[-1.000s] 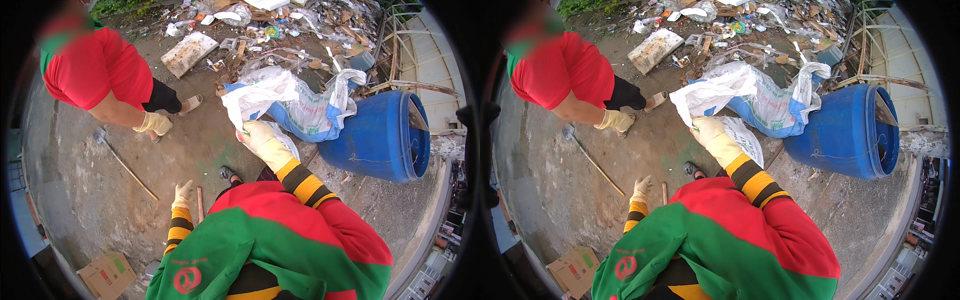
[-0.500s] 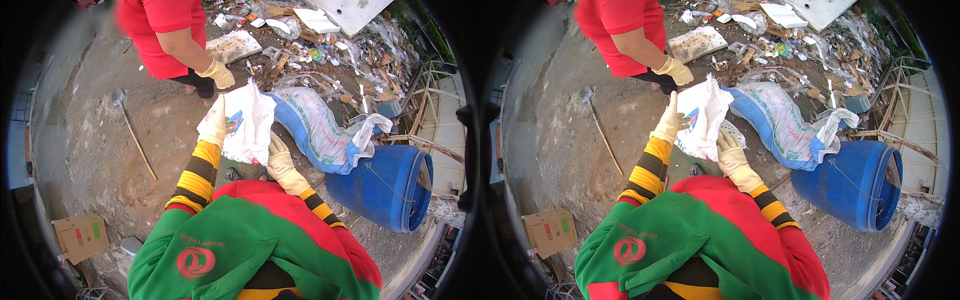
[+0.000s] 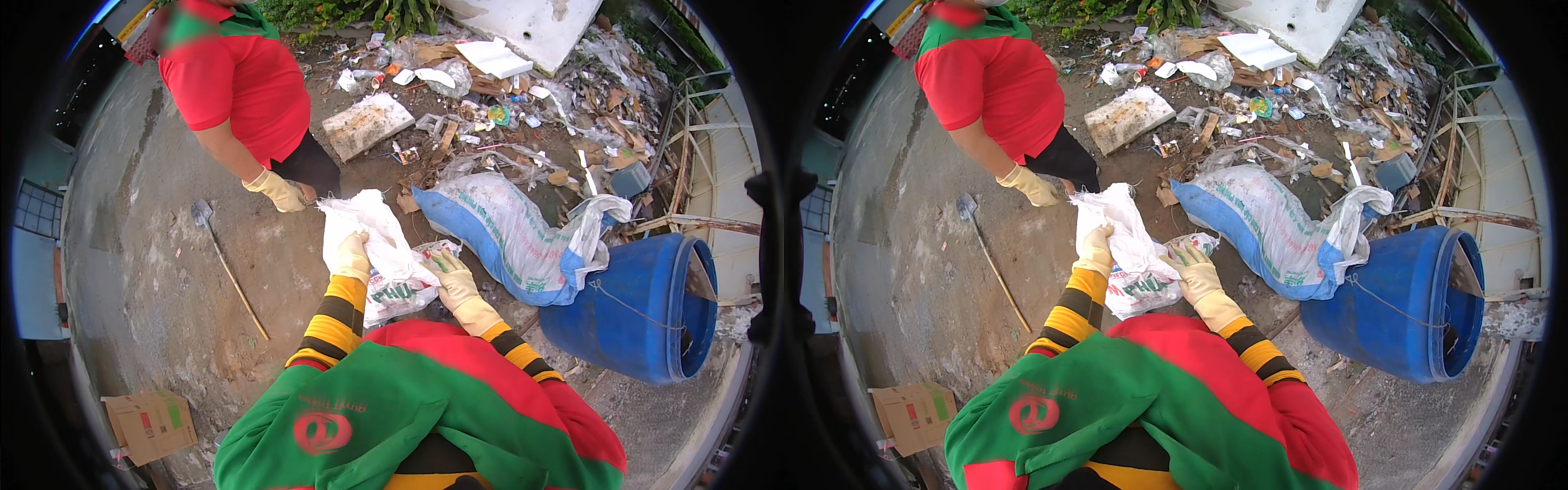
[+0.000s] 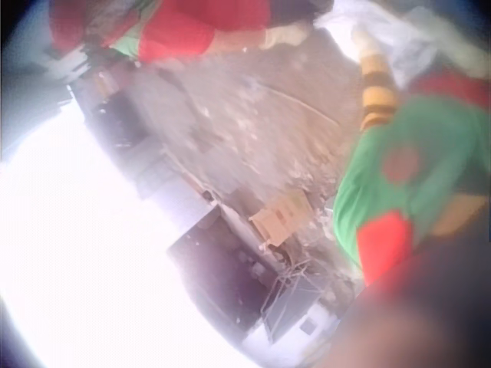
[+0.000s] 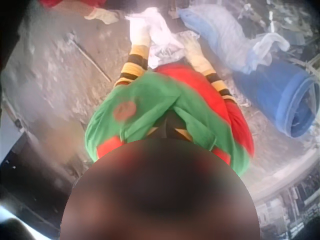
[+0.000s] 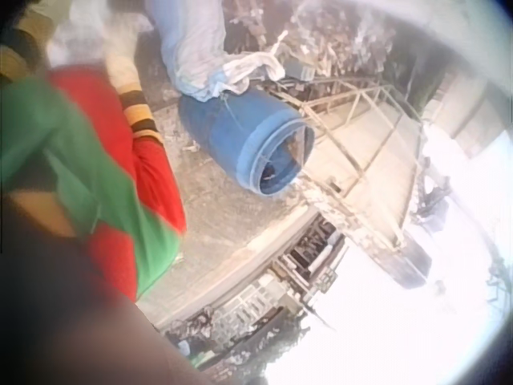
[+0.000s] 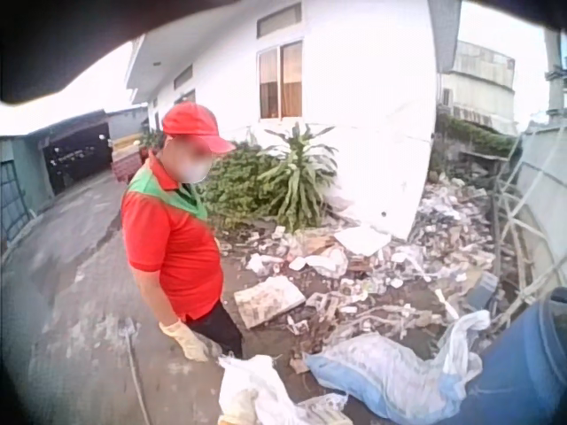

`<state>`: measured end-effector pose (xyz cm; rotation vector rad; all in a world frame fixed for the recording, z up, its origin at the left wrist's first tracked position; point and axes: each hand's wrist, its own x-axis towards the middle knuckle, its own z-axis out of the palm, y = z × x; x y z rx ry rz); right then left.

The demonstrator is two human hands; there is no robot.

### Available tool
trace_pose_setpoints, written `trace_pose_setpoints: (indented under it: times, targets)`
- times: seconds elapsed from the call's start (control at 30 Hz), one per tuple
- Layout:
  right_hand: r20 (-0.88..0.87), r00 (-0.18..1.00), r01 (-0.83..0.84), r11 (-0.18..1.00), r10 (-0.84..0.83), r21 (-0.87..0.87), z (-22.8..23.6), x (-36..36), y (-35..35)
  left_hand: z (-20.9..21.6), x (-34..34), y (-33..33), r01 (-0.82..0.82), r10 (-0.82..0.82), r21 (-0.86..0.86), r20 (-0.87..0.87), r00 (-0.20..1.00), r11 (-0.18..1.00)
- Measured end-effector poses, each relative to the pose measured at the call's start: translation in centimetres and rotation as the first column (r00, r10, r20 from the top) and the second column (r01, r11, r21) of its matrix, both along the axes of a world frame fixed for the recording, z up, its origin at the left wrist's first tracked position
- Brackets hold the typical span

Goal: The person collects scattered trash by hand and places it into a white sack. A coworker sweeps debris into a pile while the person picks up items and transfers them into the sack.

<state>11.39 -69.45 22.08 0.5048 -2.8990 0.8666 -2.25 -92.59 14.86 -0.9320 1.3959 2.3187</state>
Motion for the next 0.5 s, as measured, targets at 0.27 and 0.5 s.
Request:
trace_pose_setpoints:
  times: [0.27, 0.5]
  targets:
    - [0.828, 0.552, 0.339, 0.883, 0.093, -0.325, -2.7, 1.0, 6.3, 5.5, 3.3, 3.3, -0.039, 0.038, 0.007, -0.372, 0.927, 0.999]
    - [0.766, 0.615, 0.783, 0.028, -0.185, -0.621, 2.3, -4.8, 8.6, 8.0, 3.2, 5.4, -0.043, -0.109, -0.273, -0.519, 0.848, 0.961]
